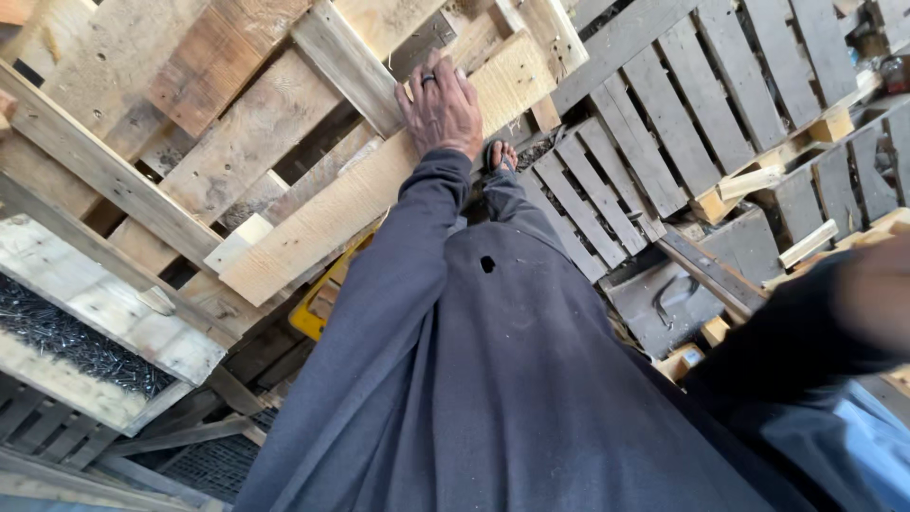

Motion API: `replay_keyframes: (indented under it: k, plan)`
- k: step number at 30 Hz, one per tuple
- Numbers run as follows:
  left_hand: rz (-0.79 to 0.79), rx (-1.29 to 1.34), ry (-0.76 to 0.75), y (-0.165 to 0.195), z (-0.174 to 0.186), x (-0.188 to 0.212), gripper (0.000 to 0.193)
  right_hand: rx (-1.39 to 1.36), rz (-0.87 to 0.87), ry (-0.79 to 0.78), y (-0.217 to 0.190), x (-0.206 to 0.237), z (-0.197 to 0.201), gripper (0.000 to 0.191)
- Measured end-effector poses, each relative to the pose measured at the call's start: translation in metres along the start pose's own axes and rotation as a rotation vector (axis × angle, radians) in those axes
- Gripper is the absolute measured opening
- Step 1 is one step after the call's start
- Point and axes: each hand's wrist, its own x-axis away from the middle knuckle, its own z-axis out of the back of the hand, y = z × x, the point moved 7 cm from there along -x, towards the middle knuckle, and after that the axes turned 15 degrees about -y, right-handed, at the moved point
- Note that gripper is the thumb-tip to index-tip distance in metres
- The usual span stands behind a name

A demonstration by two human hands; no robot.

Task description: The person assembles wooden pallets by placing wooden planks onto a pallet frame, positioning nails, and hammering them in. The person repeatedly picks up planks, aligns them, and secures them with nails using a hammer.

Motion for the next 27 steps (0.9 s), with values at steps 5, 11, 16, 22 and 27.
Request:
replay_keyframes:
  k: [5, 11, 16, 22, 27]
  plan:
    - [-0.069, 0.023, 0.214, 0.004, 0.015, 0.002, 0.043, 0.867, -1.208, -0.774, 0.158, 0.166, -0.083, 0.033]
    - [-0.048, 0.029, 0.218, -0.002, 0.004, -0.003, 0.043, 0.694, -0.966, -0.554, 0.164, 0.165, -0.095, 0.033]
    - [-0.034, 0.177, 0.182, -0.003, 0.019, -0.015, 0.053, 0.65, -1.215, -0.67, 0.19, 0.122, -0.129, 0.033]
    - [-0.26, 0.638, 0.692, -0.025, 0.089, 0.029, 0.055, 0.525, -0.745, -1.114, 0.214, 0.073, -0.255, 0.028]
    - [-0.165, 0.698, 0.825, -0.081, 0.105, 0.115, 0.035, 0.211, -0.842, -1.253, 0.25, 0.084, -0.355, 0.04]
